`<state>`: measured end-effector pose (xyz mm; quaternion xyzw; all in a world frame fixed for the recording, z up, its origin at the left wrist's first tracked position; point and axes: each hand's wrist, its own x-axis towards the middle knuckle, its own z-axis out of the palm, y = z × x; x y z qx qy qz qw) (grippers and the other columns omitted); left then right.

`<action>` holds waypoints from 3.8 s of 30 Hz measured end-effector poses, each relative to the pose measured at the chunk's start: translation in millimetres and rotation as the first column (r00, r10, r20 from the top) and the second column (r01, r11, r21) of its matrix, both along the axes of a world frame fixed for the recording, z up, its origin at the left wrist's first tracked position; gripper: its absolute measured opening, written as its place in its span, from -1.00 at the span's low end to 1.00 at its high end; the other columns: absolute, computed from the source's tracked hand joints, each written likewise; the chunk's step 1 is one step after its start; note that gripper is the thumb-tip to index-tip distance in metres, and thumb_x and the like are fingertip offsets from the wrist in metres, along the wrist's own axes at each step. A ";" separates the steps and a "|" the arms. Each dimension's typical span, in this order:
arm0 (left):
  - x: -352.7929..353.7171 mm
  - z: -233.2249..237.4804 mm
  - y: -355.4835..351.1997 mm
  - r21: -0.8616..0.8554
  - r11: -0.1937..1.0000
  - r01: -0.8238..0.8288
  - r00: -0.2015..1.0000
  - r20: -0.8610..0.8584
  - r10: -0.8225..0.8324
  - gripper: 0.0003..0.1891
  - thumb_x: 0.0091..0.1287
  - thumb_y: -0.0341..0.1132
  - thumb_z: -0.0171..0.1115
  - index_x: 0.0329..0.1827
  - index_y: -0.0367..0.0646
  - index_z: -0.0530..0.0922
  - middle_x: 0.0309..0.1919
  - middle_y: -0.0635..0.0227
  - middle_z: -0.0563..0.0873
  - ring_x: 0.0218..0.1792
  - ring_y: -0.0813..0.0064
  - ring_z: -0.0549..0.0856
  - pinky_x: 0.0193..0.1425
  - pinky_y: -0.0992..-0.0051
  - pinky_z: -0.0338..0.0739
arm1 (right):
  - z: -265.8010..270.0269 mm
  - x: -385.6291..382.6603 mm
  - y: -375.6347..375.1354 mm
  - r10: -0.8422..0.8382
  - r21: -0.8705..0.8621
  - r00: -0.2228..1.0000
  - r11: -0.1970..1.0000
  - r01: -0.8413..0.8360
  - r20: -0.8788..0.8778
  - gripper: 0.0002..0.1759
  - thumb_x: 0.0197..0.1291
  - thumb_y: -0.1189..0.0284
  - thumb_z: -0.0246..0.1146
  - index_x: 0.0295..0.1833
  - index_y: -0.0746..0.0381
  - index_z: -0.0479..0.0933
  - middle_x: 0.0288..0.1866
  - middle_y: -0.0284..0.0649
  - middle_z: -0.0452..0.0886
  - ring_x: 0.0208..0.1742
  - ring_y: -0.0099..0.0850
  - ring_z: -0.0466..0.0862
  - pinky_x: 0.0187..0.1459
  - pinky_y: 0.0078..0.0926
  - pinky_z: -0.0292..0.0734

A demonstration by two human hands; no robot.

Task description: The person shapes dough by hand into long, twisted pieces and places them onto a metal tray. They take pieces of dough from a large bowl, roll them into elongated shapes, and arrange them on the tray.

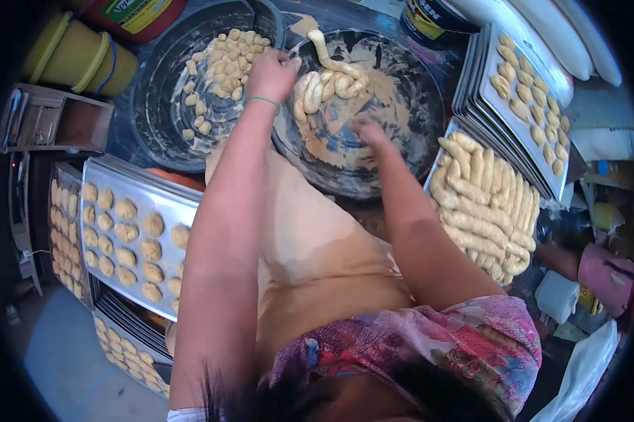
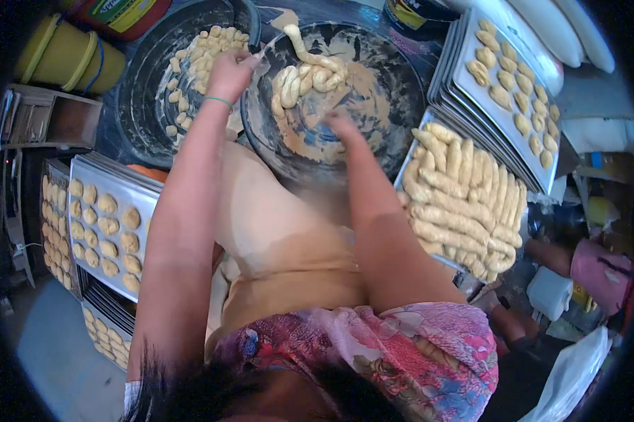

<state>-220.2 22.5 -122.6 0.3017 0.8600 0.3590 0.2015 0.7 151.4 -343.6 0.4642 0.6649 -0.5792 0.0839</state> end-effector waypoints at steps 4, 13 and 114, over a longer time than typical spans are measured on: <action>-31.8 -7.9 31.5 0.275 0.960 0.042 0.973 -0.232 0.023 -0.61 0.12 -0.04 0.25 -0.19 -0.20 0.61 -0.10 0.02 0.56 -0.12 0.03 0.62 0.03 0.27 0.48 | -155.7 29.2 -33.5 0.124 0.164 0.816 0.952 -0.258 0.564 -0.58 0.15 0.25 0.13 0.10 0.21 0.48 0.04 -0.06 0.55 -0.01 -0.17 0.56 -0.06 -0.28 0.49; -72.6 -43.3 48.9 -0.195 0.971 0.136 0.980 -0.120 -0.161 -0.55 0.14 -0.02 0.21 0.01 -0.09 0.59 0.00 0.14 0.60 0.04 0.14 0.59 0.12 0.10 0.40 | -130.3 -124.3 -110.1 -0.093 0.234 0.995 0.969 0.082 0.036 -0.68 0.08 0.31 0.14 -0.14 0.31 0.56 -0.15 0.09 0.62 -0.06 -0.04 0.63 -0.04 -0.20 0.49; -71.0 -6.9 23.6 -0.214 0.847 0.487 0.871 0.052 -0.488 -0.41 0.19 -0.04 0.23 0.13 -0.34 0.46 -0.03 -0.10 0.61 0.02 0.05 0.61 0.09 0.28 0.48 | -131.0 -104.7 -44.7 0.149 -0.341 0.972 0.918 -0.205 -0.183 -0.78 0.07 0.43 0.21 -0.14 0.25 0.55 -0.25 -0.26 0.61 -0.24 -0.44 0.54 -0.19 -0.49 0.43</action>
